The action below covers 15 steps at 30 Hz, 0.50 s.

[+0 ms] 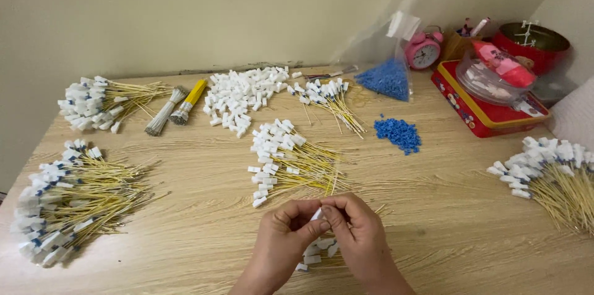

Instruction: The person repeatedly picks a thin stick, a white foam piece, and a small blue bead, then threads the bead onto the stick and places the foam piece on top. The assembled units are set aside on the table. The process is repeated continuously throughout the clip.

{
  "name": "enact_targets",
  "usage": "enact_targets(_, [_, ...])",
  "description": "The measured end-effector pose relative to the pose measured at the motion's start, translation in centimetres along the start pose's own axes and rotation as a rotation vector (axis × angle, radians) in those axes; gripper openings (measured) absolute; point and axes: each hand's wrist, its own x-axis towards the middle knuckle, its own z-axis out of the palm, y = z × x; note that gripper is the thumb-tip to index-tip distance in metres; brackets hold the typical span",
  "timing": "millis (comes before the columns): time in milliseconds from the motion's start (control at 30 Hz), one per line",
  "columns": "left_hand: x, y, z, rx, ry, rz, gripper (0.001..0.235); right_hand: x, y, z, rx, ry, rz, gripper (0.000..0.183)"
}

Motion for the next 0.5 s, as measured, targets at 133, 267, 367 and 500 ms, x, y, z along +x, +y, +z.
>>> enact_targets(133, [0.4,-0.8,0.0,-0.098,-0.053,0.055,0.029,-0.3,1.2,0.1,-0.039,0.018,0.025,0.014])
enact_targets(267, [0.3,0.6,0.0,0.034,-0.014,0.011,0.029,-0.9,-0.1,-0.1,0.088,-0.056,0.025,0.025])
enact_targets(367, [1.2,-1.2,-0.4,-0.068,-0.042,0.062,0.028,-1.4,0.1,-0.2,0.110,-0.081,0.007,0.032])
enact_targets(500, [0.3,0.5,0.1,-0.005,-0.053,0.012,0.027,-1.6,1.2,-0.6,0.032,-0.075,-0.122,0.036])
